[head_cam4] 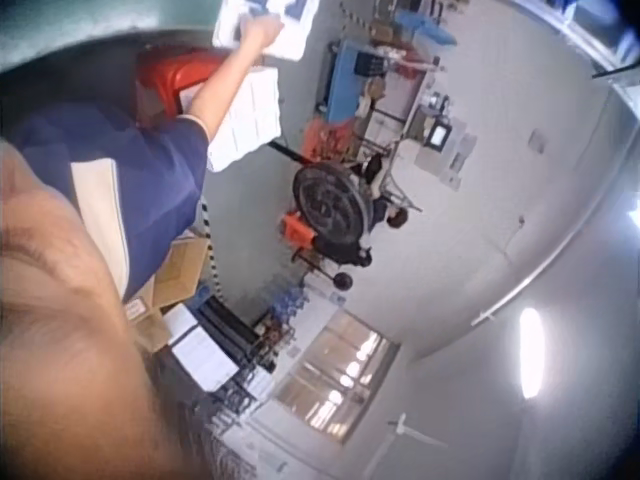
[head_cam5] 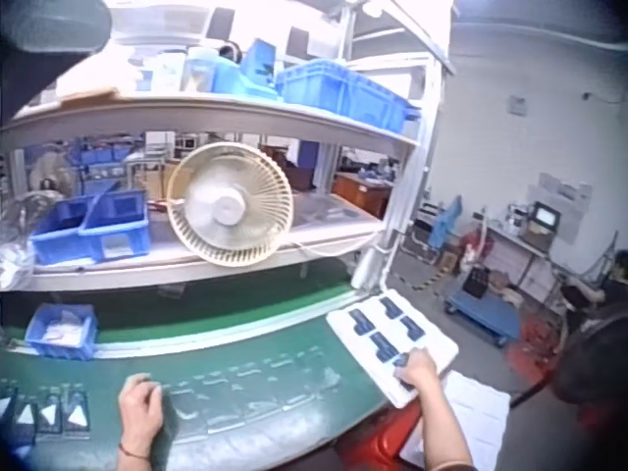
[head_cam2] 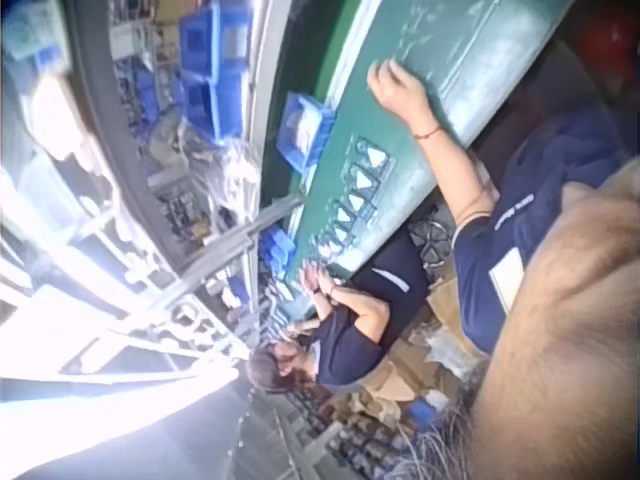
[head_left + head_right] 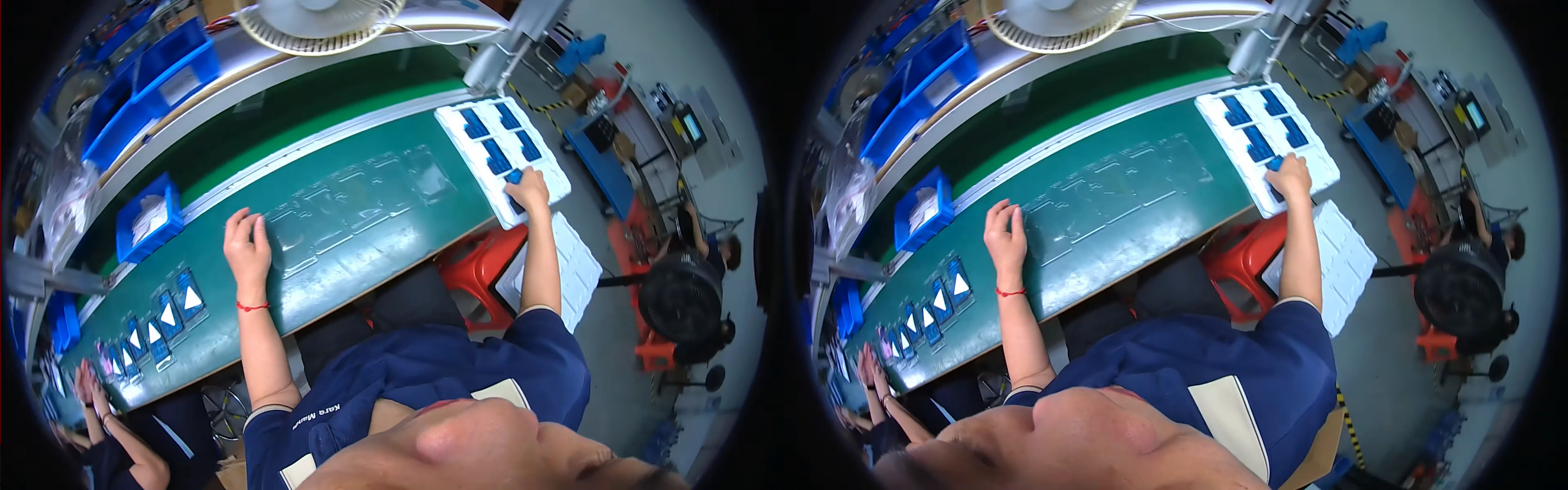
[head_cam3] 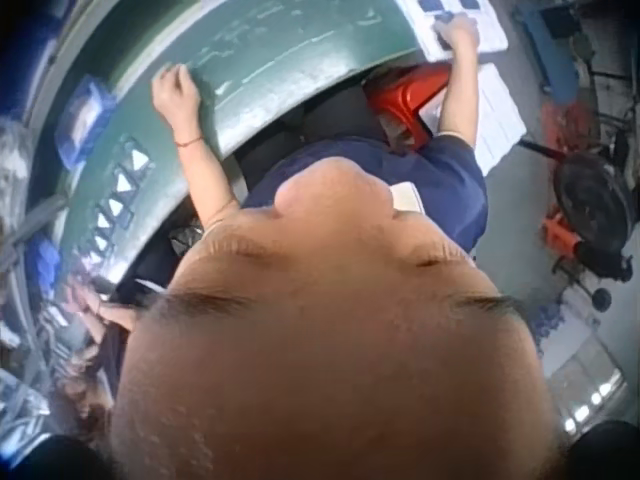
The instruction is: The person assembles small electronic components on a green workbench. They place blue rectangular modules into clear plastic trays, insert white triangular pieces into the modules, and arrange the finished units in a white foam tray. The person handles the components by hand, working in a repetitive assembly line fashion.
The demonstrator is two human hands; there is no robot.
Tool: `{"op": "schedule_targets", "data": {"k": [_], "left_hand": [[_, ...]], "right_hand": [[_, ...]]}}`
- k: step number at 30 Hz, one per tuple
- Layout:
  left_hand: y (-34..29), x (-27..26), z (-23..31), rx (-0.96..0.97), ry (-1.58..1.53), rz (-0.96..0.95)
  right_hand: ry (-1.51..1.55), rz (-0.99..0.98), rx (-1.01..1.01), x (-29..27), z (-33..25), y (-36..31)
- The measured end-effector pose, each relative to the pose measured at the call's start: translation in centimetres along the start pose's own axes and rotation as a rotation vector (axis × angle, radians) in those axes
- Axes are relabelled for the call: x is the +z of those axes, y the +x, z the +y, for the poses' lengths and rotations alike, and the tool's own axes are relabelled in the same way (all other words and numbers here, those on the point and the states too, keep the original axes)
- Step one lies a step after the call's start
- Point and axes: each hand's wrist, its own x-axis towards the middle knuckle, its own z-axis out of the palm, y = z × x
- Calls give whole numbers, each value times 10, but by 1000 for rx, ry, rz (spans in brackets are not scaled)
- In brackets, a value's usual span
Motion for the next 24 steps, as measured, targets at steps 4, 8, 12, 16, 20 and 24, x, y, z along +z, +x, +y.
{"op": "schedule_targets", "data": {"k": [4, 8, 12, 16, 20, 24], "left_hand": [[1, 8, -1, 20, 9, -30], [0, 7, -10, -20, 27, -39], [2, 9, -18, -59, 27, -13], [2, 7, -22, -73, 49, 3], [4, 5, -15, -40, 42, 15], [4, 9, -16, -37, 23, 29]], "right_hand": [[61, -69, 40, -16, 20, 14], [213, 131, 107, -33, 22, 68], [94, 29, 119, -13, 27, 130], [20, -52, 55, -17, 24, 145], [-16, -18, 75, -15, 11, 142], [-58, 142, 75, -19, 5, 130]]}}
